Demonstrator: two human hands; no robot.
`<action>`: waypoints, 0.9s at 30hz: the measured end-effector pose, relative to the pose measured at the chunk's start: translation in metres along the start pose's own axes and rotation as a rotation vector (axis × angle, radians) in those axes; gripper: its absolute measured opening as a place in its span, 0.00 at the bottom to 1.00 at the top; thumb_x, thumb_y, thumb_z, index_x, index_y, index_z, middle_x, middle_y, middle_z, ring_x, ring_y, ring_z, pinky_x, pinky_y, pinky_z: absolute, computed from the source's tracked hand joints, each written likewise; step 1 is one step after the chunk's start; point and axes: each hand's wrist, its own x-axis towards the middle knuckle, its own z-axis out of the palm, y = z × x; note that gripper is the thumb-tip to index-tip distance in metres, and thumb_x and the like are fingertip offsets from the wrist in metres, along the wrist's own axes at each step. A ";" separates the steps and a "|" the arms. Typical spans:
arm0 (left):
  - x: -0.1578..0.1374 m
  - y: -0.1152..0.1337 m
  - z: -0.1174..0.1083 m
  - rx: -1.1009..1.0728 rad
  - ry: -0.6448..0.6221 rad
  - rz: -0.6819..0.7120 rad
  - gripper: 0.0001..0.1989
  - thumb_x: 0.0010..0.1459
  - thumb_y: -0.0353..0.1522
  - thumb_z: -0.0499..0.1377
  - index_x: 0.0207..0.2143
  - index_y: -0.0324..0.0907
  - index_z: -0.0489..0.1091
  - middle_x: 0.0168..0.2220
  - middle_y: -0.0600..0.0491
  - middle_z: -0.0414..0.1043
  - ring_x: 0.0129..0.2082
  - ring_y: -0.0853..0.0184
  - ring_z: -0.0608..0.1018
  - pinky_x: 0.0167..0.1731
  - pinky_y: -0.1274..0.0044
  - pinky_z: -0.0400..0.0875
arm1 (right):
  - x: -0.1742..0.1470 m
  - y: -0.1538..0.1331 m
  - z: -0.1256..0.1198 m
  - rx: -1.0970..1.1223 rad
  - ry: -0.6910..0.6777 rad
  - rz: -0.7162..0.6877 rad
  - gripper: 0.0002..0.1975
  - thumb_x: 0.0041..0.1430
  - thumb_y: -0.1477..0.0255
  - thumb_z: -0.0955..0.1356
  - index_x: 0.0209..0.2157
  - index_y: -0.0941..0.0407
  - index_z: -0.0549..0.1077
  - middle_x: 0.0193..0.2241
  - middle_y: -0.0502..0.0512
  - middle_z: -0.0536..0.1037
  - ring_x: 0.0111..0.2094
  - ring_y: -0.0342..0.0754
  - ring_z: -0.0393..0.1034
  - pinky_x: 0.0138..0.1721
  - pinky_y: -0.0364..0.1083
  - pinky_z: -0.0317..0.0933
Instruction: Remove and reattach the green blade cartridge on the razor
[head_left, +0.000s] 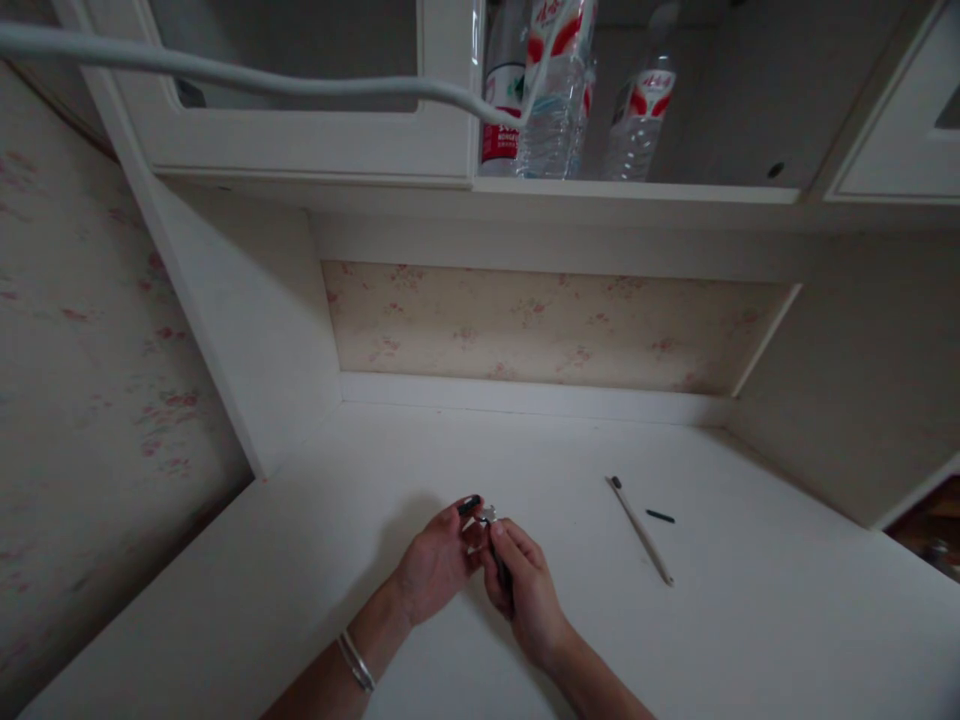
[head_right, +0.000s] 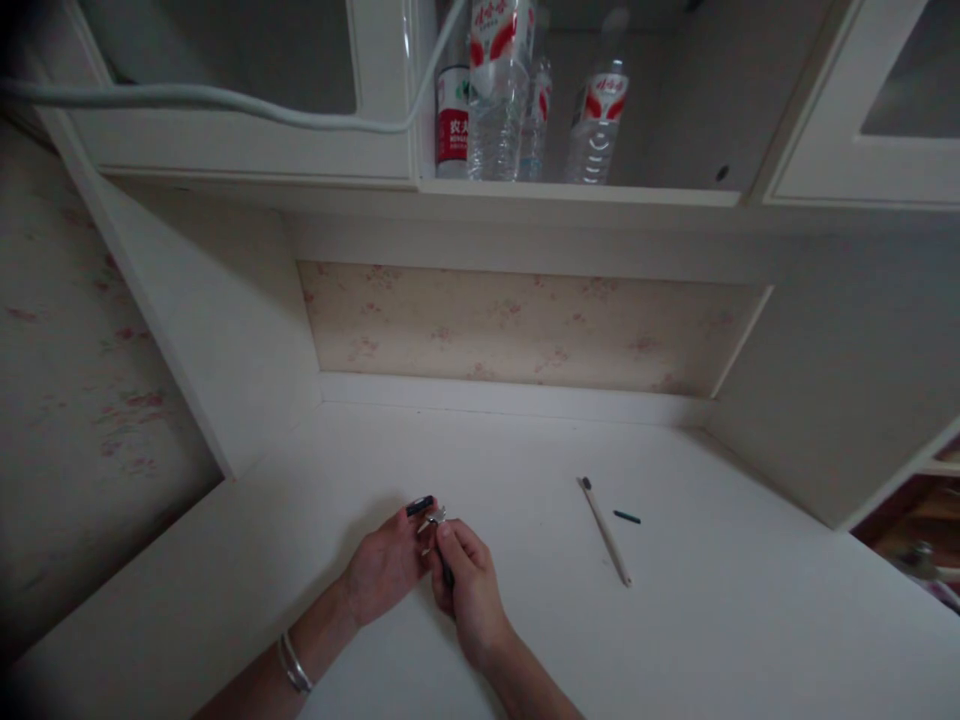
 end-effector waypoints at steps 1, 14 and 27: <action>0.000 -0.001 -0.001 0.009 -0.004 0.004 0.14 0.56 0.34 0.60 0.44 0.38 0.71 0.40 0.49 0.72 0.38 0.66 0.72 0.39 0.74 0.65 | 0.000 0.000 0.000 -0.013 0.006 -0.006 0.18 0.55 0.56 0.68 0.29 0.58 0.65 0.17 0.42 0.59 0.14 0.32 0.44 0.13 0.34 0.35; 0.002 -0.010 -0.008 0.094 0.020 0.024 0.15 0.54 0.34 0.63 0.44 0.41 0.71 0.36 0.51 0.73 0.35 0.68 0.73 0.34 0.77 0.65 | -0.001 0.006 -0.002 -0.088 -0.040 -0.063 0.19 0.56 0.55 0.67 0.26 0.57 0.64 0.14 0.41 0.57 0.13 0.33 0.42 0.13 0.36 0.34; 0.001 -0.009 -0.004 0.127 0.034 0.021 0.17 0.51 0.33 0.66 0.44 0.43 0.72 0.37 0.52 0.73 0.36 0.68 0.72 0.36 0.76 0.65 | 0.002 0.007 -0.007 -0.154 -0.039 -0.108 0.19 0.57 0.56 0.67 0.26 0.58 0.66 0.14 0.41 0.56 0.13 0.34 0.41 0.13 0.36 0.34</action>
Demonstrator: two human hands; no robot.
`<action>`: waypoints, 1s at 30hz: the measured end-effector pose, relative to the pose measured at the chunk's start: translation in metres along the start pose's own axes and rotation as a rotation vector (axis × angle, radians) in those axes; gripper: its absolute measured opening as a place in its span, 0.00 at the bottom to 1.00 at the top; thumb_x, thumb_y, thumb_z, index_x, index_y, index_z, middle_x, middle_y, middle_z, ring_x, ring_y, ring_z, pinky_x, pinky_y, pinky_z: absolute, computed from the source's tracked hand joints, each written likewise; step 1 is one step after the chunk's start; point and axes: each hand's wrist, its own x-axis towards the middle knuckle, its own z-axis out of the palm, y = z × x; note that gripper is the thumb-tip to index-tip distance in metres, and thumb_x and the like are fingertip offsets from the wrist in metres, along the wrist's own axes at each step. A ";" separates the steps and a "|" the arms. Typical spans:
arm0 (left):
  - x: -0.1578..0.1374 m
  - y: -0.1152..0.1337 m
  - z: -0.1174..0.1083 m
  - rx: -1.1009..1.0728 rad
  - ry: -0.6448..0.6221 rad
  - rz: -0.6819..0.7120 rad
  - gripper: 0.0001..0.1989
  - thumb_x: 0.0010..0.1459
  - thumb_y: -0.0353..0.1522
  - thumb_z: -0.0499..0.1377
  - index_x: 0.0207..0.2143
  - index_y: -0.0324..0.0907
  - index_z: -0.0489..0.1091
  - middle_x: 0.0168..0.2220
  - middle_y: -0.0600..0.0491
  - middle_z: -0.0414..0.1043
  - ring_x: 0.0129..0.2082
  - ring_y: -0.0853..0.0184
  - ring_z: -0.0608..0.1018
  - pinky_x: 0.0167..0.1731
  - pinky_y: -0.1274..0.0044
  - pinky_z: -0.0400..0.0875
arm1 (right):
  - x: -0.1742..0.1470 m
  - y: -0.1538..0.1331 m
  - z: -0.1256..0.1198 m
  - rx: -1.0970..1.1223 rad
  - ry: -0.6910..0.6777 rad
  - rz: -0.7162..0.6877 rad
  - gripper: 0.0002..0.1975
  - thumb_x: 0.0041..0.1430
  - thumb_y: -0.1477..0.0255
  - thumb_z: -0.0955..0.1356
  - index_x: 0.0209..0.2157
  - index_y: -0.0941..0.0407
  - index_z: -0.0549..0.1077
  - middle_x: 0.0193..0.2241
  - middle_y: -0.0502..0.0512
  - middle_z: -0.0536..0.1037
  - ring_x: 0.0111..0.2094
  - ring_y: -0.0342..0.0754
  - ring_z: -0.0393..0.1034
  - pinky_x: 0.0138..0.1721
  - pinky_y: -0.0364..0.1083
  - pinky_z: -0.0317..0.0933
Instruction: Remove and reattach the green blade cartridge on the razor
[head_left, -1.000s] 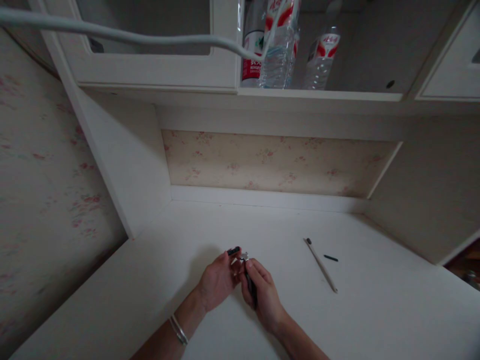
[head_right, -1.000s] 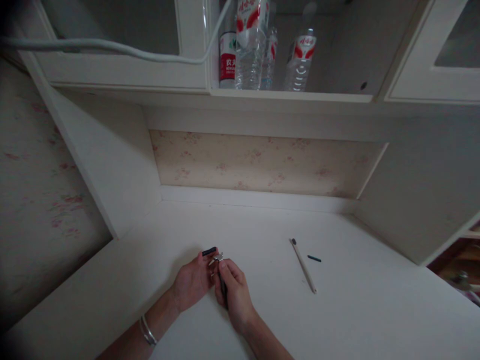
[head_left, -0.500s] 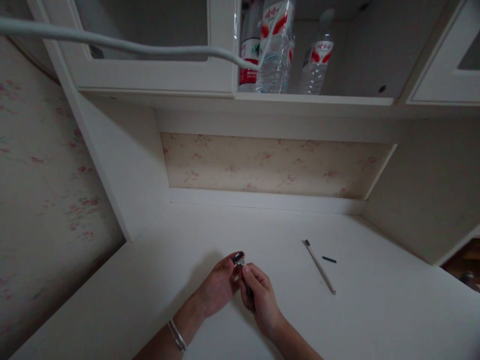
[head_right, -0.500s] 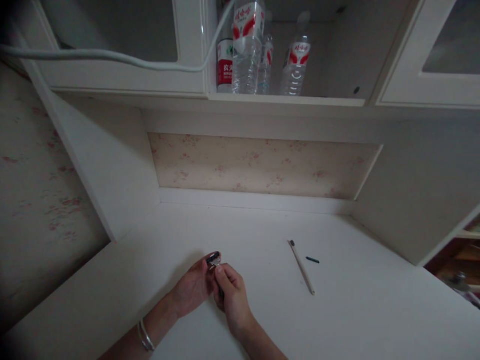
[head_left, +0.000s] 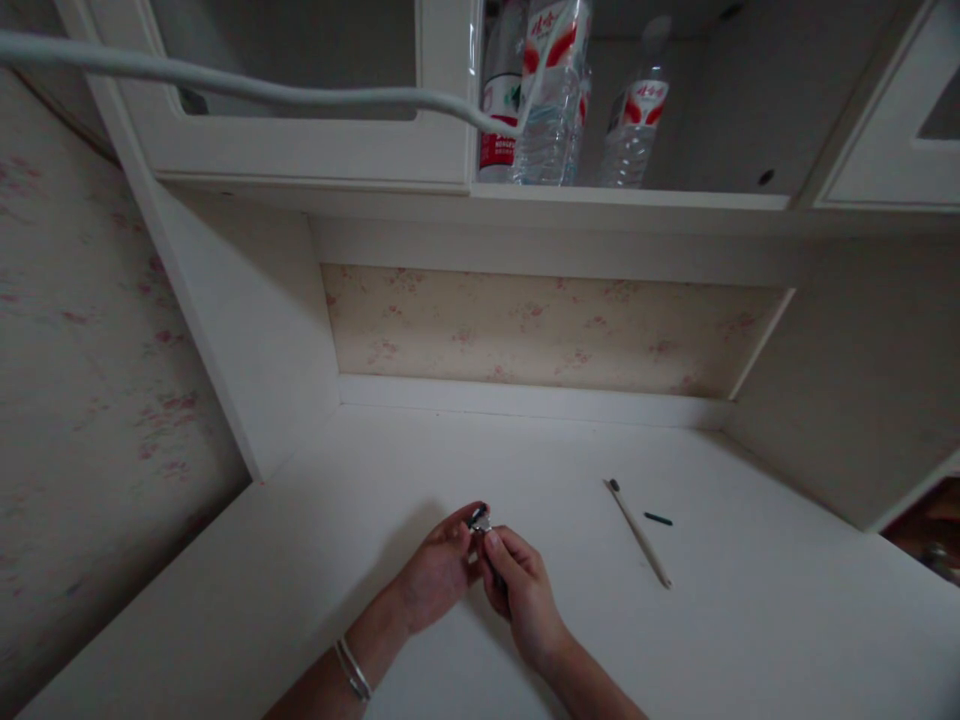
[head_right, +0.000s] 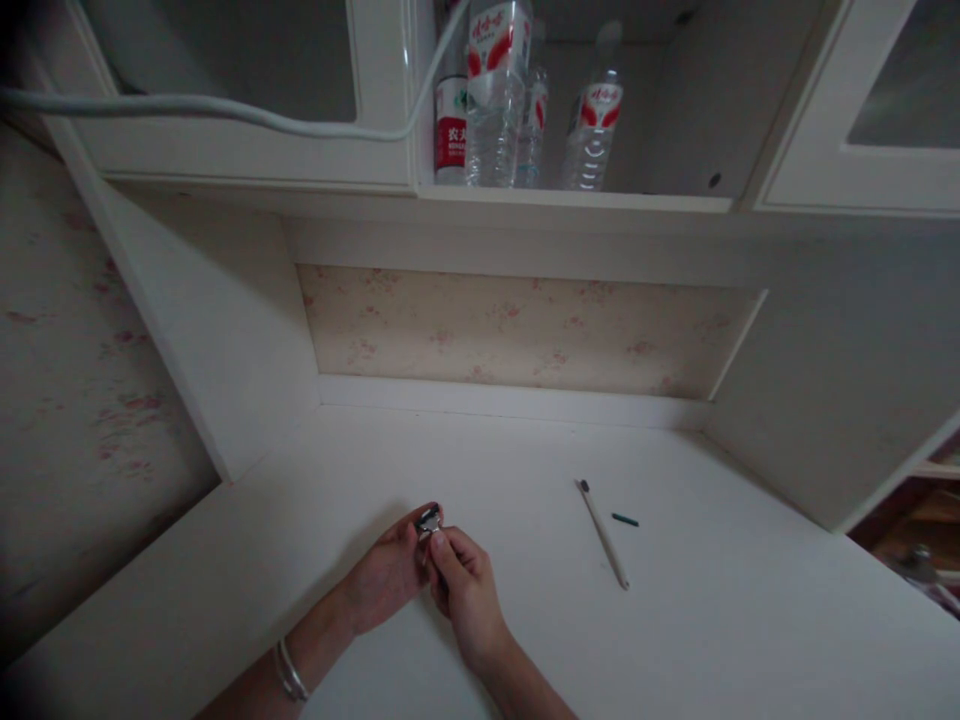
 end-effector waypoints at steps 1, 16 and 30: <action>0.000 0.001 0.001 0.000 -0.001 -0.004 0.17 0.50 0.33 0.66 0.44 0.43 0.72 0.38 0.52 0.73 0.36 0.68 0.72 0.36 0.76 0.65 | 0.000 -0.001 0.000 -0.007 0.000 -0.008 0.19 0.57 0.55 0.67 0.26 0.58 0.66 0.14 0.41 0.56 0.13 0.34 0.41 0.13 0.37 0.35; -0.003 0.006 0.007 0.099 -0.064 -0.003 0.17 0.50 0.36 0.65 0.44 0.45 0.72 0.41 0.51 0.69 0.36 0.67 0.70 0.33 0.74 0.67 | -0.002 -0.009 0.003 -0.022 0.017 -0.035 0.22 0.54 0.54 0.68 0.22 0.58 0.65 0.14 0.43 0.55 0.14 0.35 0.42 0.14 0.38 0.34; -0.007 0.024 -0.001 0.468 -0.130 0.029 0.22 0.53 0.40 0.62 0.49 0.42 0.69 0.40 0.46 0.65 0.35 0.66 0.69 0.30 0.77 0.65 | 0.004 -0.015 -0.010 0.099 -0.216 0.120 0.20 0.55 0.55 0.68 0.27 0.60 0.69 0.13 0.43 0.62 0.09 0.34 0.44 0.11 0.38 0.35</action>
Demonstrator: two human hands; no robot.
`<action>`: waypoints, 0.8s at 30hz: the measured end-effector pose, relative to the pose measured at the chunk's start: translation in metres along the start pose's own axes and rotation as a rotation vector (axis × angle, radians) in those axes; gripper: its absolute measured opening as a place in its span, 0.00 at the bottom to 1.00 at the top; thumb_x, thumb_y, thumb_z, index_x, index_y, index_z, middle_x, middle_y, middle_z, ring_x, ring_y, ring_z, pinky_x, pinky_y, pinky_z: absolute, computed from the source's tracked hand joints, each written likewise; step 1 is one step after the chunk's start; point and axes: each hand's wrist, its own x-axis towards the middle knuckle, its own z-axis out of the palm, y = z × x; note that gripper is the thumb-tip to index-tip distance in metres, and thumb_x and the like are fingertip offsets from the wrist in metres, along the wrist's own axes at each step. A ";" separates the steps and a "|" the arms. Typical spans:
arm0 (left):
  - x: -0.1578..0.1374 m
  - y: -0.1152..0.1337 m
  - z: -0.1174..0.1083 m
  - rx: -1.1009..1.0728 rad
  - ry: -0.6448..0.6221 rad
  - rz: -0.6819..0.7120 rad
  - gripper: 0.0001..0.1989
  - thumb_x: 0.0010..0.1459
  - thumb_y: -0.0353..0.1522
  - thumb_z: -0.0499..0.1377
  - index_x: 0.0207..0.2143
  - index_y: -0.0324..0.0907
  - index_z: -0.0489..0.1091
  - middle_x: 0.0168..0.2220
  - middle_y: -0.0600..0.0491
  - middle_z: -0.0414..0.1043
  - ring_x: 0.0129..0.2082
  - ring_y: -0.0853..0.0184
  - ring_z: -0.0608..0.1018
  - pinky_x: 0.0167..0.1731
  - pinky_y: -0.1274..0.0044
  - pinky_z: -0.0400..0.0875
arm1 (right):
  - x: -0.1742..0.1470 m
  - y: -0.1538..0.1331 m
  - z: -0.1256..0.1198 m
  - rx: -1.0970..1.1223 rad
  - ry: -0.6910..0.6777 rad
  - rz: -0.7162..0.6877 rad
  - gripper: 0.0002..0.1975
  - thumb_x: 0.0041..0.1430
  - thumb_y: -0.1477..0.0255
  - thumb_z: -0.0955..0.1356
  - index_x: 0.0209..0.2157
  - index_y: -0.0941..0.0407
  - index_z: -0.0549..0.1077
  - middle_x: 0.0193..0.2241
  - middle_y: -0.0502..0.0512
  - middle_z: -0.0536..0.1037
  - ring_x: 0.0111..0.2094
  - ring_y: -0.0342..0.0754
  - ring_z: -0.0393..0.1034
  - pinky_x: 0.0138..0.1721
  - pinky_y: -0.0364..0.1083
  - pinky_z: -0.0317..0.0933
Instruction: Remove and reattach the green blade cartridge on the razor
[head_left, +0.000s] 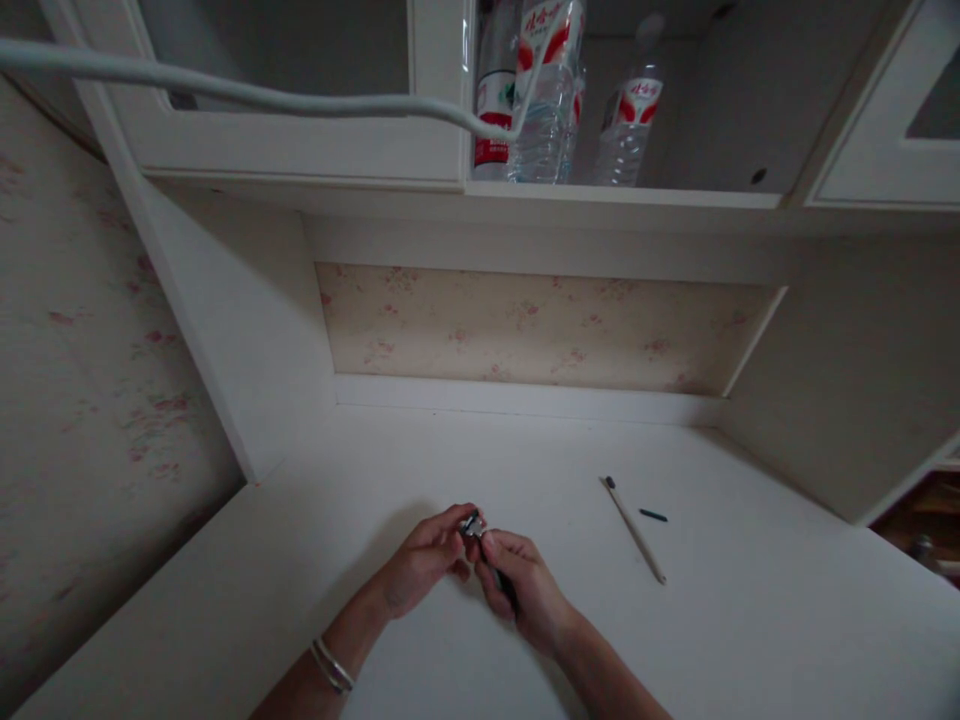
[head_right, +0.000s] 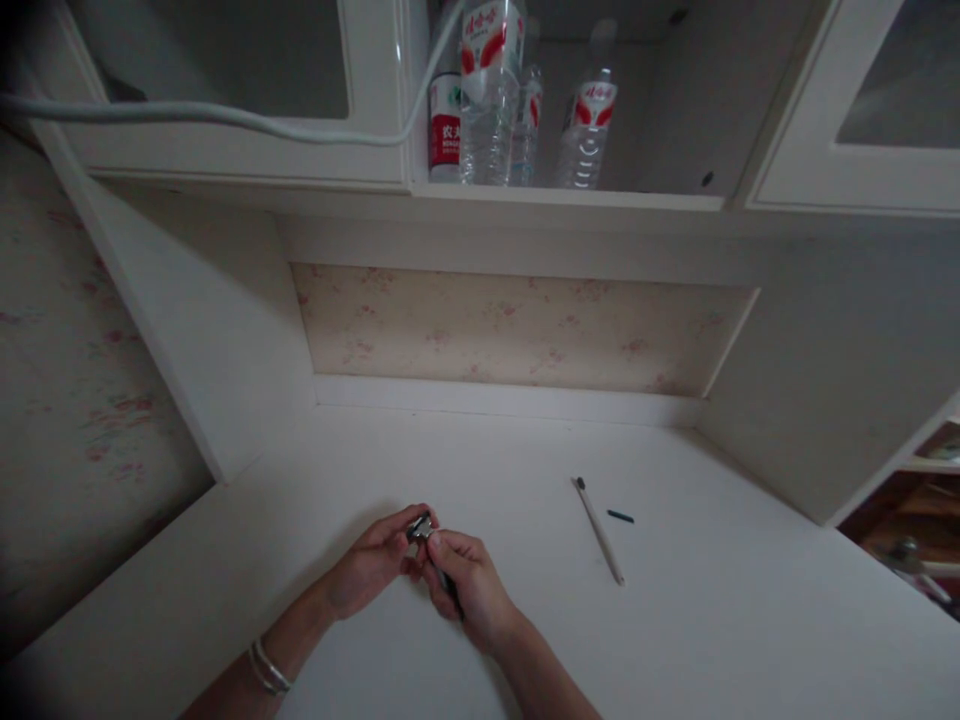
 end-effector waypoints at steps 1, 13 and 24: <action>-0.001 0.001 -0.001 0.025 0.000 -0.005 0.23 0.52 0.40 0.62 0.50 0.42 0.68 0.39 0.46 0.65 0.34 0.66 0.69 0.29 0.77 0.65 | 0.000 0.000 0.000 0.008 -0.001 0.015 0.20 0.55 0.55 0.68 0.27 0.60 0.69 0.13 0.43 0.62 0.09 0.34 0.44 0.11 0.38 0.35; -0.004 0.017 0.002 0.146 -0.095 -0.033 0.21 0.53 0.42 0.61 0.48 0.41 0.69 0.31 0.50 0.62 0.30 0.68 0.67 0.23 0.81 0.67 | -0.004 -0.006 -0.004 0.026 -0.081 0.120 0.21 0.55 0.54 0.67 0.32 0.60 0.70 0.14 0.41 0.61 0.10 0.33 0.44 0.11 0.37 0.37; 0.002 0.002 -0.001 0.036 0.055 0.041 0.22 0.52 0.40 0.63 0.46 0.38 0.71 0.34 0.49 0.65 0.31 0.69 0.66 0.31 0.78 0.60 | -0.002 -0.009 0.003 -0.145 -0.069 -0.015 0.25 0.59 0.51 0.62 0.29 0.61 0.71 0.12 0.43 0.61 0.13 0.36 0.47 0.17 0.39 0.40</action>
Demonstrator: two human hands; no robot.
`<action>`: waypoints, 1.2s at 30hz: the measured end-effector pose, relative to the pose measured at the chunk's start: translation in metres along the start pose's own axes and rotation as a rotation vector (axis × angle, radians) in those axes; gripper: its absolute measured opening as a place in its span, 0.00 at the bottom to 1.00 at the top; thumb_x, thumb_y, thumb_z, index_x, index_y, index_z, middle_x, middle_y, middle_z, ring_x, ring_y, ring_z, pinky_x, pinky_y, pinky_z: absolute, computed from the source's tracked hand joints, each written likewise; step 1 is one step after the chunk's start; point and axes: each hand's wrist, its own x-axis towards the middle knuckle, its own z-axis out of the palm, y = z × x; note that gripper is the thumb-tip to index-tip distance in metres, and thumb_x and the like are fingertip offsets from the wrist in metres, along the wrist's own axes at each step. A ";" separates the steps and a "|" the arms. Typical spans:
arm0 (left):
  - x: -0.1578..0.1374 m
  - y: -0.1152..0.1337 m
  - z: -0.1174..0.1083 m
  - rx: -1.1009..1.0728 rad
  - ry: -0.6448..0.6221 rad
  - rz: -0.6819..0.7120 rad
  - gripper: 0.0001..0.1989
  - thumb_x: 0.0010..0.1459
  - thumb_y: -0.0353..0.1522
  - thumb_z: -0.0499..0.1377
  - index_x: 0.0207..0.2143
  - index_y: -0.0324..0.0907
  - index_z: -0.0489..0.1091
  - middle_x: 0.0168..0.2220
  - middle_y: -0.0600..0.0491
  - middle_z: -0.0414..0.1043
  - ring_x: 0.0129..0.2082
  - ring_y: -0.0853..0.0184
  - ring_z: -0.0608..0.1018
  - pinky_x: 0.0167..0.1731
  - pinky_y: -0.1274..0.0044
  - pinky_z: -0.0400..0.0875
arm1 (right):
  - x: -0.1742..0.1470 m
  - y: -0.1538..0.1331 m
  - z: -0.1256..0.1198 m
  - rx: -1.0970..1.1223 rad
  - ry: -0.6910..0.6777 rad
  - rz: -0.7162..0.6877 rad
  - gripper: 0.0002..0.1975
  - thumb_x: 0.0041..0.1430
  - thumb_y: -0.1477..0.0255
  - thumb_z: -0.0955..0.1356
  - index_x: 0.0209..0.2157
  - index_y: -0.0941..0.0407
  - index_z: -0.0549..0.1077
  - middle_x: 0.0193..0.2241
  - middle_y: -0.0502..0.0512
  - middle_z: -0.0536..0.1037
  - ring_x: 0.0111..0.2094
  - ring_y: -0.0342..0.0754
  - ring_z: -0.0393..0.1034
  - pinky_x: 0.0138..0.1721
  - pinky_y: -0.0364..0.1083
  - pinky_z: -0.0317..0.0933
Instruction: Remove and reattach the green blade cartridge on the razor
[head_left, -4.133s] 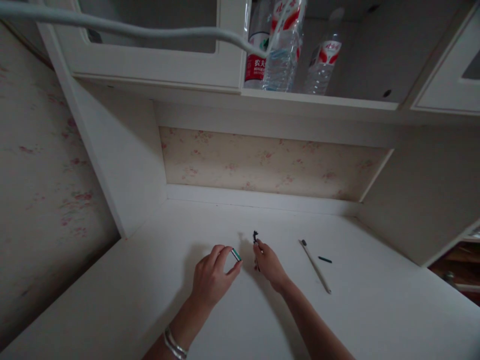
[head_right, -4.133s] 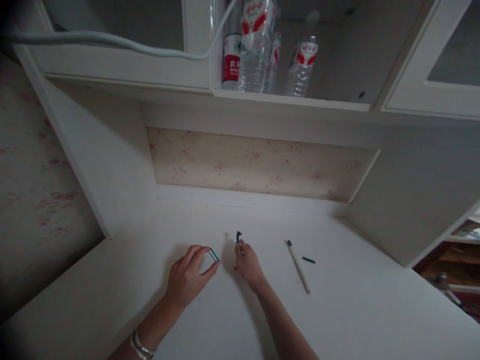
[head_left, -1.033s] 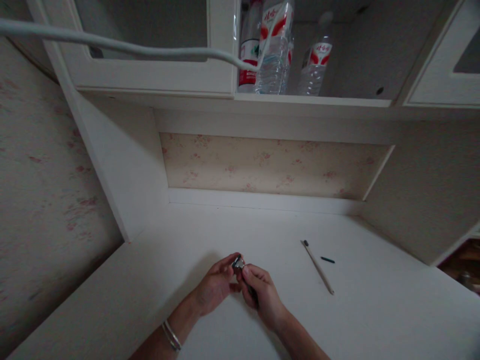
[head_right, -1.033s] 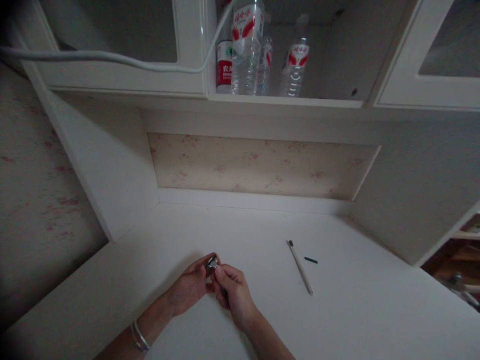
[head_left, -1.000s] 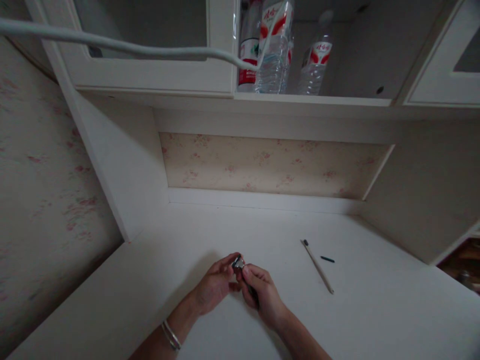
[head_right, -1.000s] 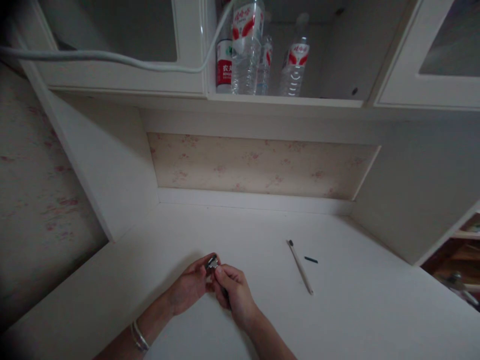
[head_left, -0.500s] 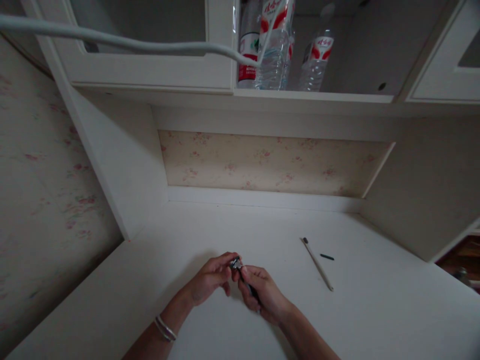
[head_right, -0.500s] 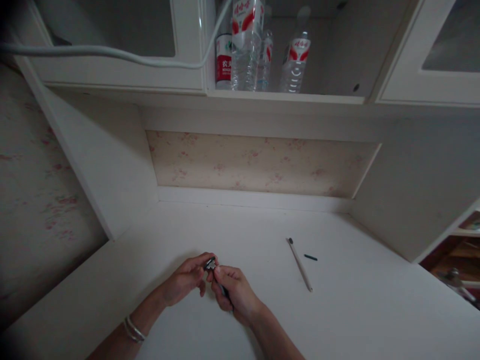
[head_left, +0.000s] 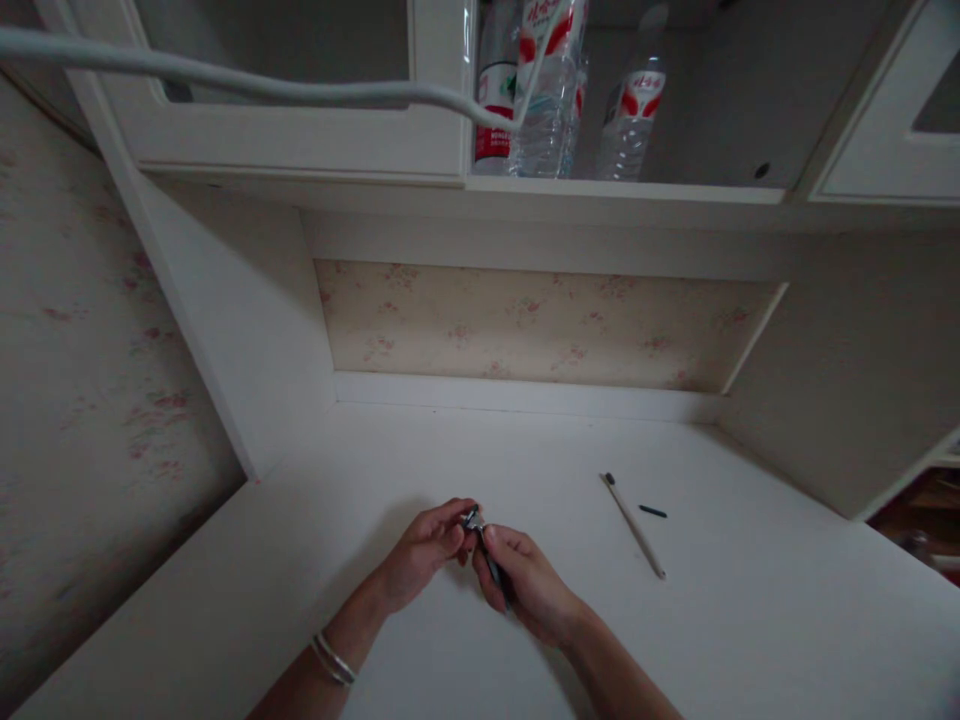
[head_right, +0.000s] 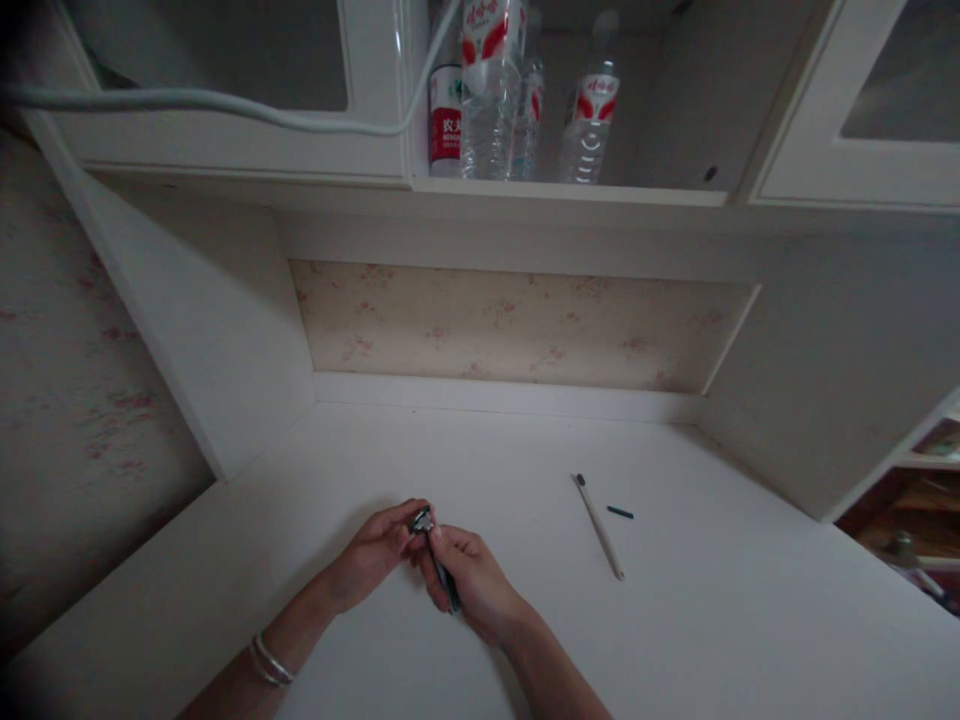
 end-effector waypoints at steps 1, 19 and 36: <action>0.000 -0.002 0.000 -0.010 0.018 0.003 0.22 0.51 0.40 0.64 0.47 0.38 0.71 0.34 0.49 0.65 0.31 0.69 0.67 0.31 0.77 0.60 | 0.000 -0.001 0.000 -0.014 0.009 -0.001 0.25 0.59 0.51 0.62 0.29 0.61 0.71 0.12 0.43 0.61 0.13 0.36 0.47 0.18 0.39 0.40; 0.004 0.002 0.008 0.298 0.253 0.077 0.20 0.52 0.39 0.63 0.46 0.39 0.68 0.28 0.54 0.68 0.27 0.70 0.70 0.30 0.78 0.64 | 0.006 0.012 -0.006 0.058 0.125 -0.045 0.18 0.56 0.58 0.68 0.39 0.59 0.72 0.33 0.55 0.73 0.22 0.40 0.67 0.21 0.39 0.59; 0.006 0.004 0.008 0.672 0.344 0.311 0.10 0.55 0.37 0.60 0.36 0.40 0.73 0.33 0.51 0.67 0.31 0.69 0.72 0.30 0.79 0.67 | 0.011 0.026 -0.007 0.270 0.114 -0.025 0.14 0.60 0.63 0.67 0.39 0.59 0.73 0.32 0.55 0.74 0.20 0.39 0.67 0.18 0.37 0.61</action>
